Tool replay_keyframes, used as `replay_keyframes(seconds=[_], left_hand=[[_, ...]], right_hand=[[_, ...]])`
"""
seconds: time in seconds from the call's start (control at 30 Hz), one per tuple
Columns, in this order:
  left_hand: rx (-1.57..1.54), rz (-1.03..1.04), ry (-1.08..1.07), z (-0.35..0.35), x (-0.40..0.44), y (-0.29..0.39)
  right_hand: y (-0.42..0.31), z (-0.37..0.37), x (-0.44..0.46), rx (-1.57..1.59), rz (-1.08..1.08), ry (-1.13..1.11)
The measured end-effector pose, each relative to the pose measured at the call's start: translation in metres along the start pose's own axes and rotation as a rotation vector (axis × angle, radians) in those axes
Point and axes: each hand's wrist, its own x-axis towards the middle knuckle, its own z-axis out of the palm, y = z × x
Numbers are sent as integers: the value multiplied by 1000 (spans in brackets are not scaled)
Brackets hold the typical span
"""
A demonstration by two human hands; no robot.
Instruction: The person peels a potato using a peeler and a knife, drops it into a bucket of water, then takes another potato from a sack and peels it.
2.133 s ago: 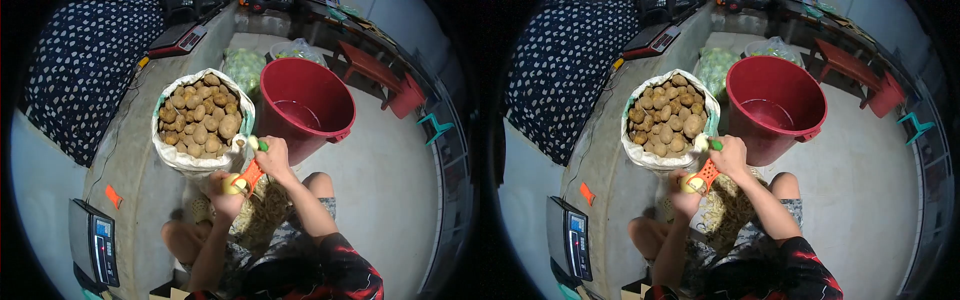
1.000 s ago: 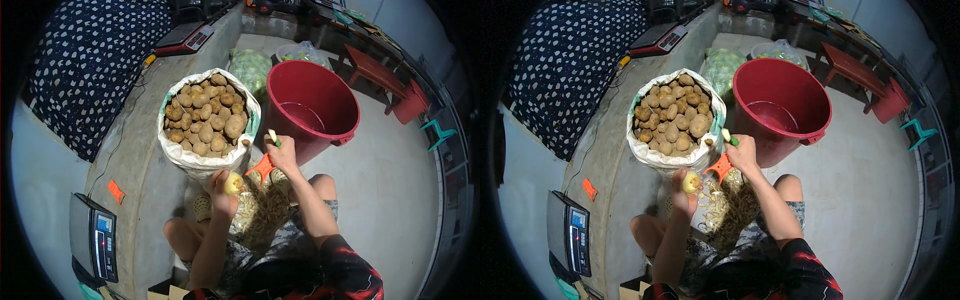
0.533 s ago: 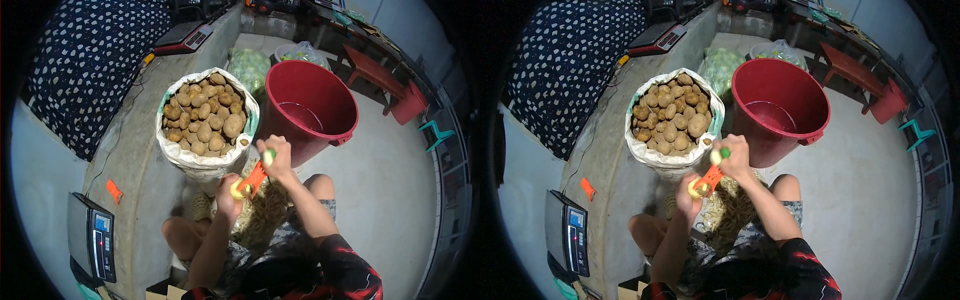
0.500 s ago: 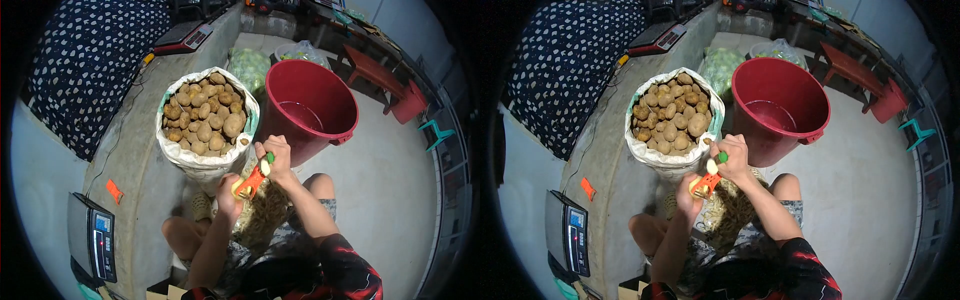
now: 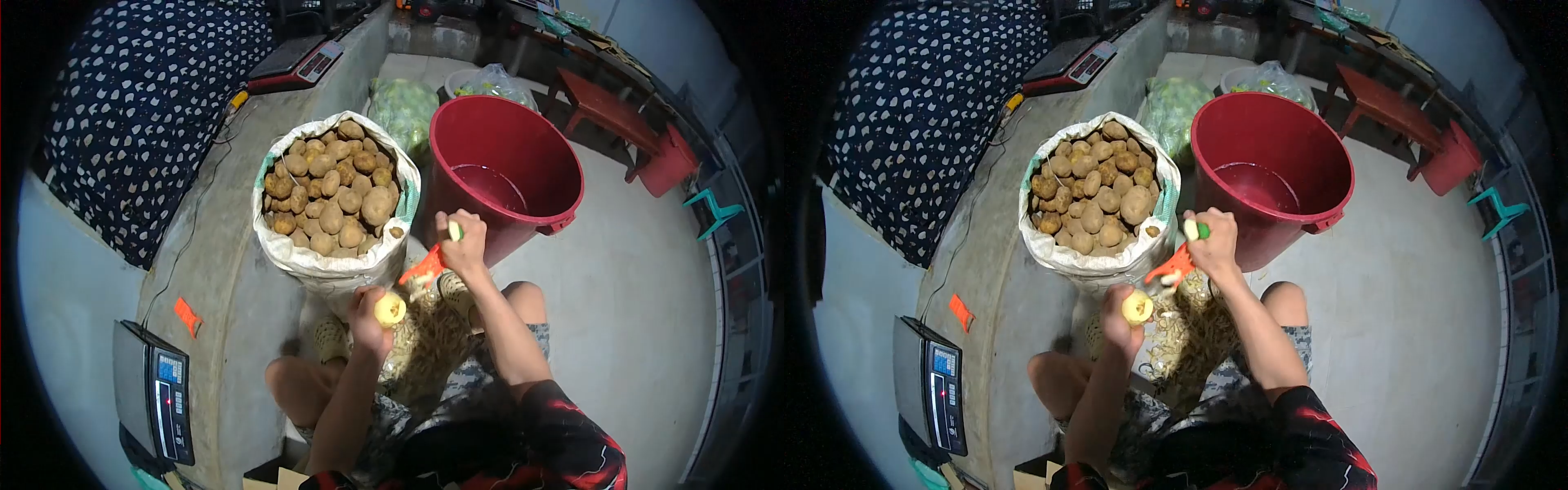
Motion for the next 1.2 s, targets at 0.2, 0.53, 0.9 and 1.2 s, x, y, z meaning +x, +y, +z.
replay_keyframes(seconds=[0.2,0.53,0.9,1.2], left_hand=[[79,281,69,-8,11,-19],[196,402,95,-11,12,-20],[55,321,131,-8,12,-18],[-94,51,209,-10,13,-20]], right_hand=[[-22,0,-5,73,-188,-15],[-25,-7,-7,-55,-115,-187],[-43,-11,-8,-123,-117,-210],[-49,-8,-18,-22,-94,-228]])
